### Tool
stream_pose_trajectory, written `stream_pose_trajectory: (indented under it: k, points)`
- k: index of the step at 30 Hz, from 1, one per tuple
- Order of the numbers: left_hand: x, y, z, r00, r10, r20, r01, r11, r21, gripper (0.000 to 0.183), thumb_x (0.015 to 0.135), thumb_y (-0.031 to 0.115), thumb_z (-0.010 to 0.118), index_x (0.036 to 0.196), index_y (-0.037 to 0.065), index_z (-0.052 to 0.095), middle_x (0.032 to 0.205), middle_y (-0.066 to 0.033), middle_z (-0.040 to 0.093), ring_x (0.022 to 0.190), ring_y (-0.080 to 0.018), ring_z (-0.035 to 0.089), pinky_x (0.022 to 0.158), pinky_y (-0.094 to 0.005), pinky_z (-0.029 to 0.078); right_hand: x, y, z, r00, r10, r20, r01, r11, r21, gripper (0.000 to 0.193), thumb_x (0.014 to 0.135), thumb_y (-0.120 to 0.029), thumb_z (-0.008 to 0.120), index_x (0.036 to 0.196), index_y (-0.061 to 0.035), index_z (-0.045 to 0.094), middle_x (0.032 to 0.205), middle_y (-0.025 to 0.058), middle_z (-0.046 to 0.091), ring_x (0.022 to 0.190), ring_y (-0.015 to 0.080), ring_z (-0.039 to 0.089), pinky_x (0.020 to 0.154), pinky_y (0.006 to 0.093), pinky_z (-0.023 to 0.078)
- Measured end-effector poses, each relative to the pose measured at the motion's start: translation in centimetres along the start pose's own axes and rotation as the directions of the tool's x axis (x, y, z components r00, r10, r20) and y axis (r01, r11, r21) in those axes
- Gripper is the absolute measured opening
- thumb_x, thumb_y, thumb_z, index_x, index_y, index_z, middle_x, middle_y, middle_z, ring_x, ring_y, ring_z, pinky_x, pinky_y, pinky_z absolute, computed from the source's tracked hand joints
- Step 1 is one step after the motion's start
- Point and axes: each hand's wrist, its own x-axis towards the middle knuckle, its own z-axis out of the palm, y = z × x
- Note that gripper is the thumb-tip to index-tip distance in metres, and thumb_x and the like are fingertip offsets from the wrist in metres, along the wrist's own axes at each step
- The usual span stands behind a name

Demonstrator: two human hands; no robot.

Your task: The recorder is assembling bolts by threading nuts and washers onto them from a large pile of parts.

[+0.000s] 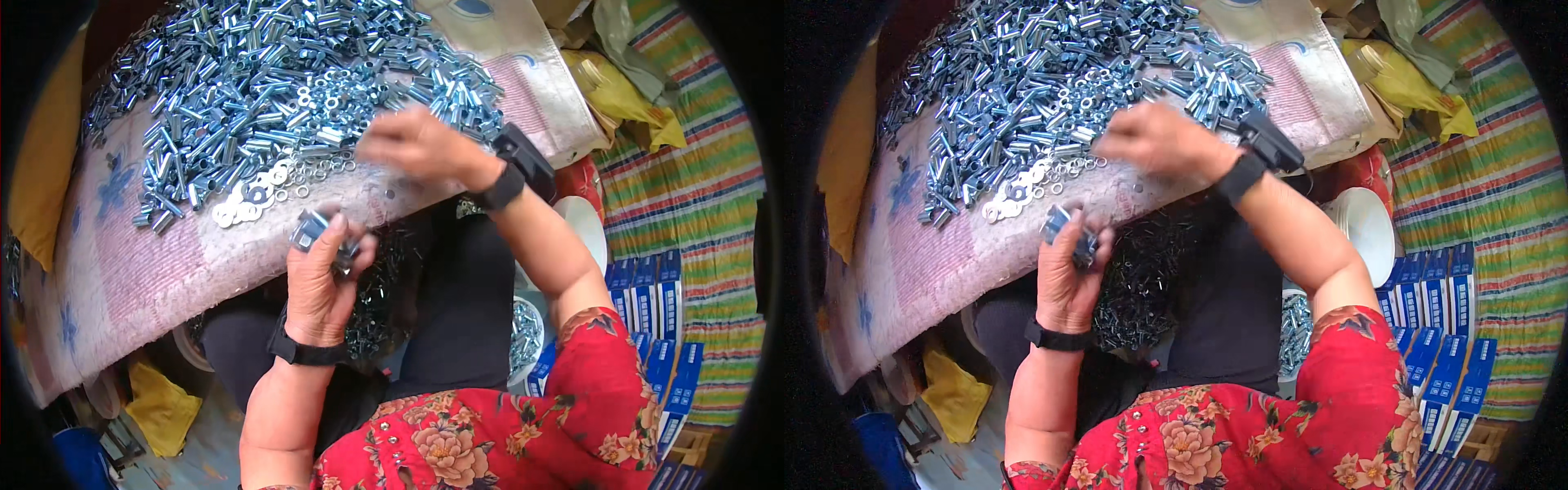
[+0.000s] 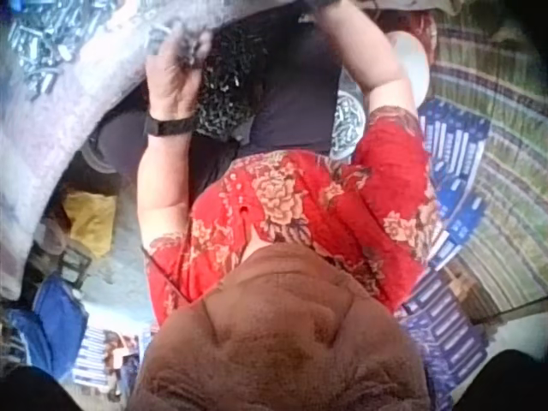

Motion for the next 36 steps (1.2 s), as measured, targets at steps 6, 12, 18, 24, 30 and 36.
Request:
stream_pose_trajectory:
  k: [6,12,18,24,30,36]
  points:
    - [1.6,-0.7,-2.6,0.956,-0.063,0.286,0.066,0.998,-0.003,0.013,0.078,0.011,0.062,0.084,0.009,0.051,0.061,-0.0017,0.047,0.049,-0.0108,0.042,0.040,-0.0213,0.033,1.3,7.9,-3.5,0.890,0.309,-0.337,-0.457,0.611,-0.646,0.020,0.071,-0.020,0.056,0.077,-0.0024,0.063,0.077,0.0147,0.062,0.072,0.0325,0.059,0.064,0.0405,0.047]
    - [1.4,-0.9,-2.3,0.968,0.004,0.251,-0.008,1.000,0.014,0.015,0.079,0.013,0.061,0.089,0.007,0.052,0.067,-0.0052,0.054,0.055,-0.0153,0.053,0.043,-0.0210,0.039,1.4,8.5,-4.8,0.851,0.381,-0.362,-0.523,0.560,-0.642,0.021,0.071,-0.021,0.053,0.075,-0.0021,0.061,0.077,0.0173,0.061,0.070,0.0353,0.059,0.063,0.0439,0.046]
    - [1.0,-0.3,-1.9,0.986,-0.046,0.161,0.036,0.997,0.070,0.034,0.081,0.015,0.060,0.110,0.004,0.047,0.097,-0.0142,0.060,0.084,-0.0257,0.062,0.058,-0.0249,0.052,-2.4,-0.6,-1.4,0.918,0.214,-0.333,-0.178,0.975,0.136,0.015,0.079,-0.016,0.059,0.078,-0.0008,0.059,0.060,0.0015,0.053,0.053,0.0078,0.049,0.049,0.0223,0.039]
    - [1.1,-0.6,-2.9,0.988,-0.003,0.152,-0.006,0.998,0.057,0.029,0.081,0.012,0.059,0.107,0.006,0.047,0.089,-0.0125,0.059,0.083,-0.0253,0.061,0.054,-0.0239,0.051,-4.1,-3.4,2.3,0.848,0.064,-0.526,-0.106,0.993,-0.050,0.023,0.076,-0.023,0.063,0.082,-0.0012,0.060,0.071,0.0133,0.059,0.063,0.0273,0.058,0.056,0.0342,0.045]
    - [1.2,-0.5,-3.0,0.976,-0.046,0.212,0.053,0.998,-0.026,0.024,0.084,0.017,0.058,0.105,0.011,0.050,0.086,-0.0049,0.057,0.071,-0.0185,0.056,0.047,-0.0198,0.046,-2.2,1.5,3.9,0.832,-0.274,-0.483,-0.057,0.823,-0.565,0.019,0.072,-0.019,0.059,0.083,-0.0025,0.058,0.087,0.0127,0.057,0.087,0.0289,0.052,0.075,0.0381,0.043]
    - [0.3,-0.2,-2.2,0.988,-0.016,0.152,0.017,1.000,-0.009,0.019,0.086,0.022,0.055,0.100,0.010,0.050,0.086,-0.0073,0.060,0.077,-0.0233,0.061,0.050,-0.0229,0.046,-2.3,6.4,-2.0,0.813,-0.122,-0.569,-0.236,0.825,-0.514,0.015,0.067,-0.006,0.051,0.076,-0.0091,0.062,0.073,0.0081,0.058,0.074,0.0274,0.053,0.069,0.0384,0.045]
